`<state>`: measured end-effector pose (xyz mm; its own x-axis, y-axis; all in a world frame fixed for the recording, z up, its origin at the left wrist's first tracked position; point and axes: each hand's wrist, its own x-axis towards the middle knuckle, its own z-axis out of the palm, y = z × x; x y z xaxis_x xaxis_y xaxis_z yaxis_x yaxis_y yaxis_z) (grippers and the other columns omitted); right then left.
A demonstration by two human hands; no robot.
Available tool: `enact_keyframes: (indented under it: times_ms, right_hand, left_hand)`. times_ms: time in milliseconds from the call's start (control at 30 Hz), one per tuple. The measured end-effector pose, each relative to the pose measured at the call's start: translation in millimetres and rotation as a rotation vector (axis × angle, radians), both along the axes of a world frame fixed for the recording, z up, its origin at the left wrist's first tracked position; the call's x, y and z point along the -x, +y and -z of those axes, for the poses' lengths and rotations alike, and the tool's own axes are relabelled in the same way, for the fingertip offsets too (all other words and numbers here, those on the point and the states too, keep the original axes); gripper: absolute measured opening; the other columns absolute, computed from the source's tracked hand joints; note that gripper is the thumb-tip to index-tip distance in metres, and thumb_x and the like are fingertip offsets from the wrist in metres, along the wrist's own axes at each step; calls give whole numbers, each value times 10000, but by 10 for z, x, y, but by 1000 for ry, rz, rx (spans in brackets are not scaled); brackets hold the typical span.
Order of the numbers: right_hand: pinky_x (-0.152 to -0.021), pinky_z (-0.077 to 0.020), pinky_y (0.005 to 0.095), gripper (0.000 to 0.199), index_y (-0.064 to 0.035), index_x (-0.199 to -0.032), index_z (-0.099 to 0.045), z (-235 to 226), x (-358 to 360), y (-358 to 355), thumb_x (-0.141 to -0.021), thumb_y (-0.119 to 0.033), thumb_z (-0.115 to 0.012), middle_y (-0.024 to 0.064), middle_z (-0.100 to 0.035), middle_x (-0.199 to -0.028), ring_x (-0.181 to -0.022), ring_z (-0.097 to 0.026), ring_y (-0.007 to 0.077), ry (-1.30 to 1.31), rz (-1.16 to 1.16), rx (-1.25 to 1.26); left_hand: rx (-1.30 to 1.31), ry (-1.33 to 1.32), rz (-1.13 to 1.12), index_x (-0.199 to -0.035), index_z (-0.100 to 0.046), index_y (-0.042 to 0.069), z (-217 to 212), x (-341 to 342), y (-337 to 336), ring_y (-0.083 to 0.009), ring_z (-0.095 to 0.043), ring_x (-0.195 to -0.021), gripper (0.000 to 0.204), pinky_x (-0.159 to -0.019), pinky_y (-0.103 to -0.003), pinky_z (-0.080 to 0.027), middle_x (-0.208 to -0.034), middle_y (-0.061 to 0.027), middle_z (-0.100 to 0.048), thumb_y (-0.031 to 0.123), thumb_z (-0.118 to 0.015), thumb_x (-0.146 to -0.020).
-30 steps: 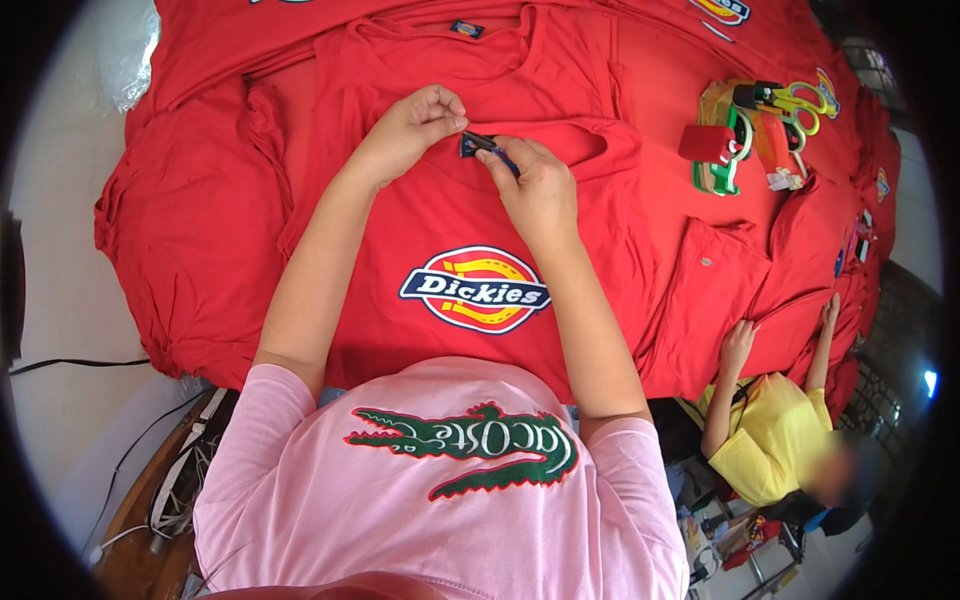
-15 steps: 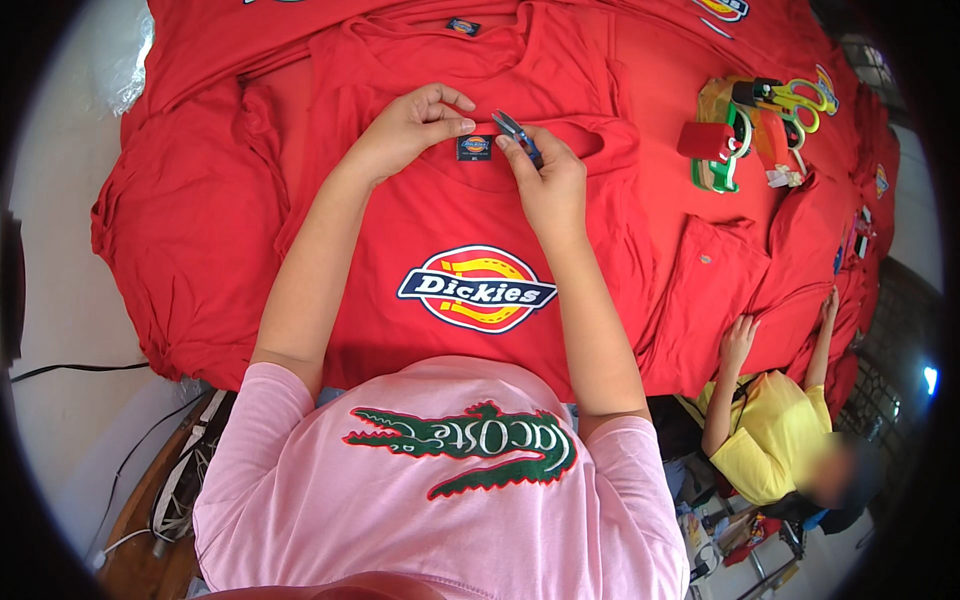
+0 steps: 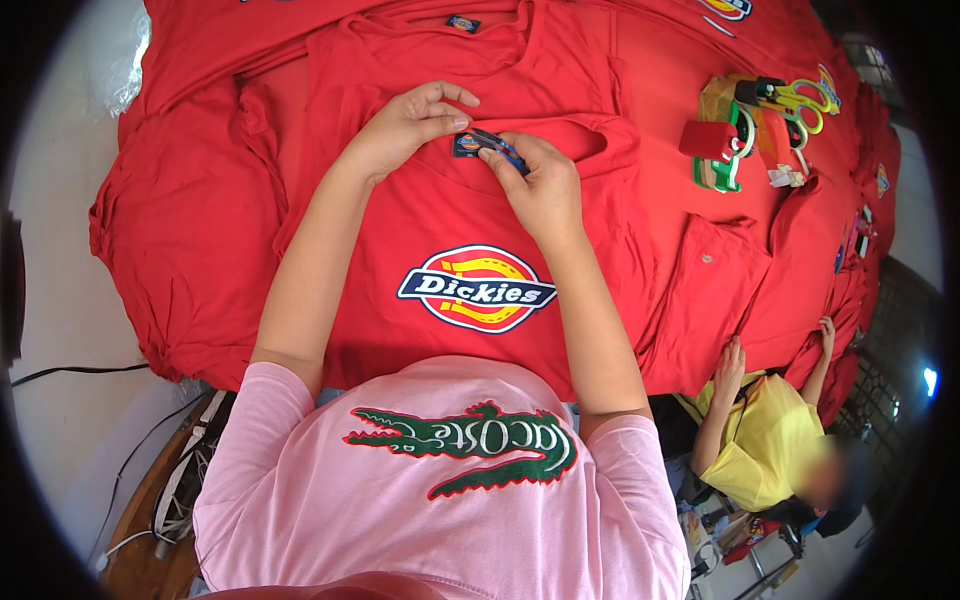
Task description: The person picks up red t-shirts from a stack, spreads them out on a table, and marks sections of the collar and tags with a blue pen.
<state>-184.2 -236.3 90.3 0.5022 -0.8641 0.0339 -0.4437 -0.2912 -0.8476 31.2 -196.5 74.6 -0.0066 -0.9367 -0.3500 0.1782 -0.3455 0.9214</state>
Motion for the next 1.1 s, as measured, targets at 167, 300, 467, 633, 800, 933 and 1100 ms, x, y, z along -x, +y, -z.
enact_keyframes:
  times_ms: [167,300,467,633,800,933,1100]
  right_hand:
    - [-646,-507,321,226,0,-1028,-736,-45,-30,-21,-892,-171,-792,142,-701,-857,-689,-639,218,23,-43,-16]
    - [-656,-512,318,226,4,-1034,-734,26,-11,-54,-892,-162,-792,145,-705,-866,-696,-641,205,-20,-53,-10]
    - [-670,-519,315,239,6,-1051,-732,17,11,-33,-890,-158,-795,141,-714,-882,-719,-654,201,-49,-5,-74]
    - [-665,-516,311,248,12,-1050,-731,-3,46,18,-886,-161,-801,139,-716,-886,-718,-655,204,-21,-39,-17]
    - [-649,-512,312,242,11,-1034,-735,-42,6,27,-880,-160,-808,143,-713,-869,-703,-652,203,-3,-26,-18]
    - [-640,-509,317,232,11,-1023,-737,-43,-18,65,-885,-164,-802,142,-709,-848,-690,-650,201,-17,-7,-9]
    - [-625,-511,324,225,-2,-1014,-745,-12,-20,78,-888,-180,-795,134,-713,-834,-670,-653,211,9,28,21]
  left_hand:
    - [10,7,0,-1265,-642,80,38,-19,14,-113,-638,-1090,280,-1016,-271,-459,-1087,-80,-742,124,-660,-988]
    - [2,6,0,-1304,-638,83,63,-17,12,-115,-636,-1101,322,-1019,-270,-457,-1092,-86,-744,137,-671,-988]
    - [-5,9,-30,-1353,-629,87,-14,10,12,-116,-646,-1085,394,-1027,-270,-454,-1079,-80,-752,176,-706,-977]
    - [-7,4,-30,-1331,-638,80,21,-8,6,-103,-649,-1046,389,-992,-267,-462,-1048,-64,-760,187,-724,-967]
    - [-11,19,-43,-1315,-643,76,41,-10,-2,-93,-650,-1011,379,-955,-254,-467,-1027,-57,-765,181,-732,-962]
    - [-30,28,-55,-1303,-645,73,35,0,-4,-92,-658,-997,372,-954,-249,-469,-1016,-56,-766,182,-735,-959]
    - [-28,12,-68,-1291,-645,61,47,16,-1,-103,-669,-1022,368,-962,-253,-472,-1022,-67,-770,181,-738,-955]
